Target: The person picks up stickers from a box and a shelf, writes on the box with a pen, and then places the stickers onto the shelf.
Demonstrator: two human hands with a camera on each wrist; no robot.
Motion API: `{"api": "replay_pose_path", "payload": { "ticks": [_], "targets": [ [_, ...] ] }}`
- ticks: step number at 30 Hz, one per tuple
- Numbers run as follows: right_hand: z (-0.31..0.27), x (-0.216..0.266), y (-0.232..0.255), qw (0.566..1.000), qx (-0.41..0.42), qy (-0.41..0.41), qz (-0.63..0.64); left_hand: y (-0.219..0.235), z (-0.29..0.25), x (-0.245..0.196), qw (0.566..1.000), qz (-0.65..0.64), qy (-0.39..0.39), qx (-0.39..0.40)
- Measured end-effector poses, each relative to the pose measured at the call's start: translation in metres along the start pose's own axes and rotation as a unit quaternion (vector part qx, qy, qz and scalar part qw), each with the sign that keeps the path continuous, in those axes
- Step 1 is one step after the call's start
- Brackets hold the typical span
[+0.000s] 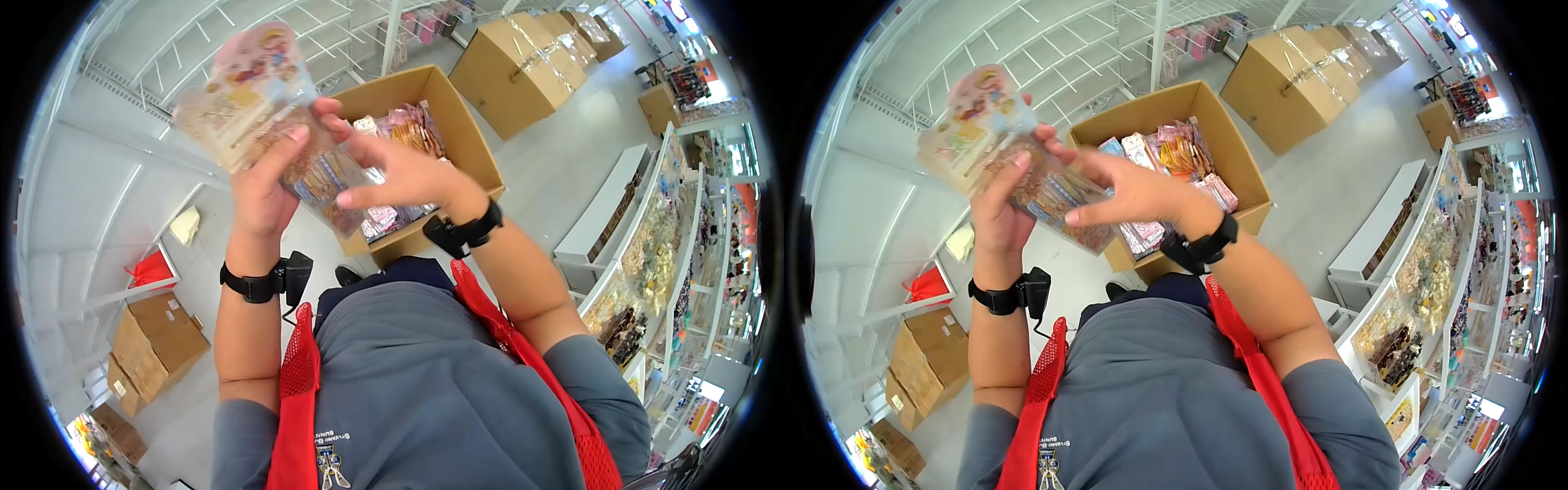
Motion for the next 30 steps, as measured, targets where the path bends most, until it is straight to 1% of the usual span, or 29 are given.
{"api": "replay_pose_path", "payload": {
  "ticks": [1, 3, 4, 6, 7, 9, 10, 13, 14, 17, 18, 19, 21, 22, 23, 25, 27, 29, 30],
  "targets": [
    [-0.004, -0.014, -0.003, 0.996, 0.028, -0.087, -0.008, -0.001, 0.006, 0.003, 1.0, -0.013, -0.006, -0.008],
    [-0.002, -0.044, -0.003, 0.998, -0.051, 0.014, -0.028, 0.0, 0.017, 0.011, 0.999, -0.041, -0.01, -0.019],
    [-0.002, -0.063, -0.004, 0.999, -0.032, -0.02, 0.001, 0.009, 0.018, 0.019, 0.999, -0.028, 0.002, -0.026],
    [-0.002, -0.094, 0.001, 0.995, 0.01, -0.082, 0.059, 0.027, 0.019, 0.034, 0.997, -0.028, 0.012, -0.066],
    [-0.004, -0.109, 0.008, 0.994, 0.022, -0.094, 0.059, 0.037, 0.022, 0.044, 0.996, -0.027, 0.017, -0.087],
    [-0.01, -0.139, 0.017, 0.99, 0.048, -0.117, 0.064, 0.059, 0.025, 0.065, 0.986, -0.041, 0.033, -0.156],
    [-0.014, -0.155, 0.024, 0.991, 0.038, -0.104, 0.075, 0.067, 0.029, 0.077, 0.98, -0.046, 0.04, -0.19],
    [-0.029, -0.203, 0.041, 0.99, 0.041, -0.108, 0.082, 0.072, 0.045, 0.113, 0.969, 0.02, 0.069, -0.238],
    [-0.036, -0.22, 0.045, 0.983, 0.048, -0.136, 0.117, 0.082, 0.049, 0.13, 0.965, 0.001, 0.094, -0.246],
    [-0.058, -0.267, 0.067, 0.977, -0.046, -0.169, 0.121, 0.148, 0.049, 0.204, 0.958, 0.067, 0.187, -0.206],
    [-0.067, -0.279, 0.077, 0.976, -0.081, -0.184, 0.078, 0.155, 0.048, 0.229, 0.941, 0.098, 0.239, -0.219],
    [-0.075, -0.291, 0.083, 0.97, -0.105, -0.203, 0.084, 0.162, 0.045, 0.253, 0.919, 0.13, 0.293, -0.23],
    [-0.089, -0.317, 0.093, 0.952, -0.157, -0.244, 0.097, 0.182, 0.035, 0.31, 0.895, 0.07, 0.383, -0.216],
    [-0.095, -0.331, 0.096, 0.938, -0.168, -0.277, 0.126, 0.185, 0.035, 0.338, 0.886, 0.076, 0.41, -0.201],
    [-0.1, -0.345, 0.098, 0.921, -0.179, -0.31, 0.154, 0.191, 0.033, 0.364, 0.871, 0.089, 0.439, -0.203],
    [-0.105, -0.374, 0.099, 0.882, -0.206, -0.377, 0.193, 0.202, 0.032, 0.418, 0.862, 0.1, 0.466, -0.174],
    [-0.105, -0.408, 0.101, 0.842, -0.235, -0.44, 0.206, 0.23, 0.028, 0.473, 0.842, 0.102, 0.501, -0.173],
    [-0.1, -0.453, 0.102, 0.819, -0.311, -0.443, 0.19, 0.259, 0.03, 0.521, 0.821, 0.121, 0.533, -0.164],
    [-0.093, -0.471, 0.107, 0.805, -0.351, -0.444, 0.177, 0.276, 0.034, 0.545, 0.818, 0.122, 0.54, -0.159]
  ]
}}
Point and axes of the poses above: each hand's wrist, its own z-axis towards the middle knuckle, its own y-axis out of the back of the hand, x = y × z, the point moved 5 cm from there along z, towards the middle knuckle, and after that the axes turned 9 degrees about -y, right-handed, at the moved point
